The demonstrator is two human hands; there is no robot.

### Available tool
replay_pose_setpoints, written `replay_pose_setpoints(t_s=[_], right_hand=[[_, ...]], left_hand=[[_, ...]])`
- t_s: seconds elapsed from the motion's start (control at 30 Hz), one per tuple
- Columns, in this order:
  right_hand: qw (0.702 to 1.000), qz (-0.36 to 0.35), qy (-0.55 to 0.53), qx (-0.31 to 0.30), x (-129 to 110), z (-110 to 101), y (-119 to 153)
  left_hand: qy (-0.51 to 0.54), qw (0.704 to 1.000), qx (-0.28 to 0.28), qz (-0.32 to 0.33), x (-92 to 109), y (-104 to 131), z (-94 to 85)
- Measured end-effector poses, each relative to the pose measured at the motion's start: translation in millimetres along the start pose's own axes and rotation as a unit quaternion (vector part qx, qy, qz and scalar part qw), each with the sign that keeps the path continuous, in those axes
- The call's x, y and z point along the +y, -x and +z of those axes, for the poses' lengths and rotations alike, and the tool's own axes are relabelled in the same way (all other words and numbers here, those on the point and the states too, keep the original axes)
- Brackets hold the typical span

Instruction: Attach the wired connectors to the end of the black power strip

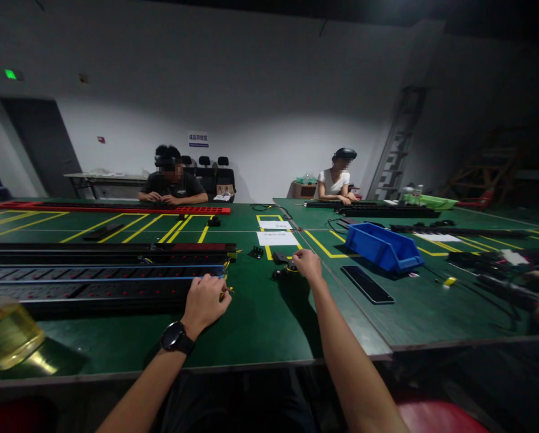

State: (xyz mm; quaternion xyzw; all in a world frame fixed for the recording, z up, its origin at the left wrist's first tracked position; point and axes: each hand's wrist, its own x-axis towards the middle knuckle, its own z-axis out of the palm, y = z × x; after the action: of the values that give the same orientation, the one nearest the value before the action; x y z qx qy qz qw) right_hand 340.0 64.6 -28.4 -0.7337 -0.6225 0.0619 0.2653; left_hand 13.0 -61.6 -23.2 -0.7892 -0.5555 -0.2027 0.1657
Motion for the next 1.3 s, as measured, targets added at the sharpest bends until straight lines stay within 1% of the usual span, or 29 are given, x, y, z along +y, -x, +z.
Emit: replay_pose_setpoints(t_s=[0.1,0.17,0.27,0.33,0.4,0.5,0.67,0.8,0.9,1.03,1.1,1.2,1.3], right_hand=[[0.995,-0.056,-0.047,-0.071,-9.7,3.7,3.5],[0.989,-0.088,-0.040,-0.114,-14.2,7.5,6.7],[0.979,-0.124,-0.030,-0.158,-18.6,12.6,10.1],[0.974,-0.139,-0.040,-0.176,-21.0,15.4,11.4],[0.970,-0.153,-0.059,-0.180,-23.3,18.5,12.8],[0.964,-0.194,-0.080,-0.164,-26.6,25.6,16.4],[0.953,-0.249,-0.085,-0.148,-33.9,41.8,25.4],[0.932,-0.297,-0.115,-0.171,-46.7,49.4,33.6],[0.914,-0.309,-0.168,-0.203,-58.4,51.8,41.3],[0.879,-0.321,-0.245,-0.255,-72.6,57.7,54.1],[0.870,-0.327,-0.273,-0.251,-79.2,62.4,60.7],[0.871,-0.327,-0.294,-0.218,-88.1,69.1,69.5],[0.869,-0.332,-0.304,-0.206,-93.8,72.3,74.9]], left_hand=[[0.001,1.000,-0.001,-0.001,0.9,0.1,-1.5],[0.006,1.000,-0.002,-0.001,1.7,0.1,-2.8],[0.013,1.000,-0.005,-0.002,2.4,0.0,-4.2],[0.015,1.000,-0.008,-0.003,2.3,-0.1,-4.1],[0.015,1.000,-0.011,-0.005,2.1,-0.1,-3.2],[0.009,1.000,-0.013,-0.005,1.8,0.4,-1.2],[0.007,1.000,-0.003,-0.003,2.0,1.4,0.4],[0.015,1.000,0.006,-0.003,2.7,2.1,-0.5],[0.018,1.000,0.003,-0.005,3.7,2.5,-1.6],[0.012,1.000,-0.008,-0.010,4.3,3.4,-2.0],[0.010,1.000,-0.012,-0.006,4.1,4.0,-1.2],[0.011,1.000,-0.015,-0.005,3.7,4.6,-0.1],[0.014,1.000,-0.016,-0.010,4.1,4.7,-0.3]])
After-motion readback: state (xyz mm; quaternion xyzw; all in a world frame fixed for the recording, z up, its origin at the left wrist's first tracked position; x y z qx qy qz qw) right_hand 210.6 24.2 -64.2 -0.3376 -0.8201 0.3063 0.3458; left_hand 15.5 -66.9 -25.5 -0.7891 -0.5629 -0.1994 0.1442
